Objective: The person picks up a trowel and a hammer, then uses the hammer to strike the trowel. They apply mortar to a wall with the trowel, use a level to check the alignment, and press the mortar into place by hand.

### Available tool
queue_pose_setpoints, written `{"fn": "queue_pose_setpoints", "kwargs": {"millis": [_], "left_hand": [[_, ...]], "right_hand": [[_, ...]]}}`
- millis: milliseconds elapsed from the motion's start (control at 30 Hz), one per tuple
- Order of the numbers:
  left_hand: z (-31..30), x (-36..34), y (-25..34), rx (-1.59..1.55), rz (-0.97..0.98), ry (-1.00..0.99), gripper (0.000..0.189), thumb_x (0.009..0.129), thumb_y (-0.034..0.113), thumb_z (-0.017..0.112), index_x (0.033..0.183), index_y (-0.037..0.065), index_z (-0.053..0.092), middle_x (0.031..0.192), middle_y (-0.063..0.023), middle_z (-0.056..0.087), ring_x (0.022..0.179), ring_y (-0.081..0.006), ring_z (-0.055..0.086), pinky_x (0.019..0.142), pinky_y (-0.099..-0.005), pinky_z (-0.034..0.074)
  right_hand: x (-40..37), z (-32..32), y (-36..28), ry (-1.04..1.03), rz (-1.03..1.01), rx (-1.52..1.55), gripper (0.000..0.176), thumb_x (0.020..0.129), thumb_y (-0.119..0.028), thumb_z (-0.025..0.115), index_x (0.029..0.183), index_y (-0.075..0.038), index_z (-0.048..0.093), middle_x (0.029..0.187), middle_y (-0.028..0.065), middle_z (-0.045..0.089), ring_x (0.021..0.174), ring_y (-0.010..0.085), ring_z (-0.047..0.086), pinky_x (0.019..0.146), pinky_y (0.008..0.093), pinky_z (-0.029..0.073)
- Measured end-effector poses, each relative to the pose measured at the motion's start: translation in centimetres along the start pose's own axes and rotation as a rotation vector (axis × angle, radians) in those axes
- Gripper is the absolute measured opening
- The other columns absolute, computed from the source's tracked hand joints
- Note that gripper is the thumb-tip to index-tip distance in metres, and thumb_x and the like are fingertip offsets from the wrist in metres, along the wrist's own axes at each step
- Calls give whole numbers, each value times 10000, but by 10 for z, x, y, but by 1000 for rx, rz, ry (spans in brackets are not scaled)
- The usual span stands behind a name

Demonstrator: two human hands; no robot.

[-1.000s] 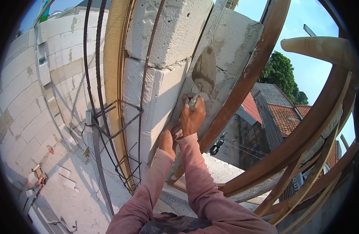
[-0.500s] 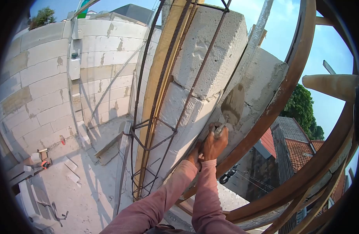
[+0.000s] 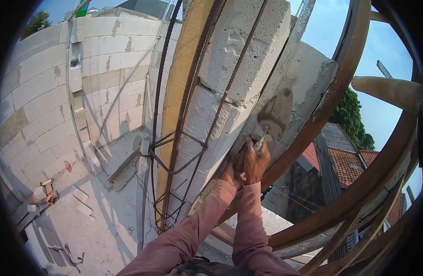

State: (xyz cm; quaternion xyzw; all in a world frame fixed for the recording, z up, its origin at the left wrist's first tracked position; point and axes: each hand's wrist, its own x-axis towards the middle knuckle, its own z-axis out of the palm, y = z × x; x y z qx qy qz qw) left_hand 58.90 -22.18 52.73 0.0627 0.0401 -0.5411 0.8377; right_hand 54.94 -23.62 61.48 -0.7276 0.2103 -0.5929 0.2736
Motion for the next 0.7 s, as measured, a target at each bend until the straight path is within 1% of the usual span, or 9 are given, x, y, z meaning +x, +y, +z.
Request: {"fn": "queue_pose_setpoints", "kwargs": {"millis": [100,200,333,367,467,500,600,633,700], "left_hand": [[-5,9,0,-107,-34,-43,527,1008,542,601,1375,164,587,1452,55,608,1173,-167,621,960,-391,507],[-14,17,3,-184,-90,-52,479,1009,516,615,1353,184,583,1438,87,615,1127,-136,624,913,-381,522],[-6,2,9,-137,-99,-79,420,1005,478,636,1321,207,580,1408,132,629,1035,-123,623,845,-372,535],[-9,5,9,-161,-111,-89,403,1003,471,637,1311,218,574,1403,131,633,1025,-132,629,850,-384,536],[-8,6,9,-217,-125,-91,439,978,448,679,1334,219,562,1406,127,634,1001,-154,644,845,-383,539],[-8,6,8,-222,-120,-102,453,972,443,688,1342,215,559,1407,125,633,1000,-158,645,843,-380,539],[-12,8,7,-218,-111,-119,560,961,443,704,1429,209,504,1427,110,624,1012,-181,653,838,-387,544],[-14,8,7,-202,-107,-117,589,961,442,704,1457,214,480,1436,106,619,1015,-183,655,838,-395,545],[-16,1,8,-187,-105,-105,619,962,440,704,1484,219,456,1445,103,614,1018,-186,658,838,-402,547]], "right_hand": [[-5,-9,0,5,10,155,259,971,-235,743,1010,9,667,822,65,695,761,146,624,697,302,496],[-21,-32,-27,28,234,191,296,996,-283,722,1013,5,658,781,37,668,687,110,596,630,268,477],[-33,-56,8,132,92,34,292,1011,-309,700,1003,-22,648,754,10,624,616,69,555,563,235,442],[-37,-65,-13,104,227,94,331,1023,-349,669,997,-20,651,818,-8,631,715,72,542,646,238,441],[-39,-77,-9,206,197,261,368,1040,-388,633,1014,-21,646,855,17,652,720,92,578,674,243,468],[-39,-84,-5,155,207,266,417,1070,-421,564,1063,-12,645,932,65,675,807,142,629,773,282,502],[-34,-91,-14,183,53,233,379,1081,-386,546,1093,-11,605,996,95,693,889,153,641,811,305,521],[-34,-94,-9,162,5,215,431,1092,-427,500,1144,-7,584,1090,127,698,996,192,652,913,360,527],[-39,-96,-17,137,55,245,445,1079,-432,530,1189,-5,583,1138,142,704,1044,205,654,982,381,520]]}}
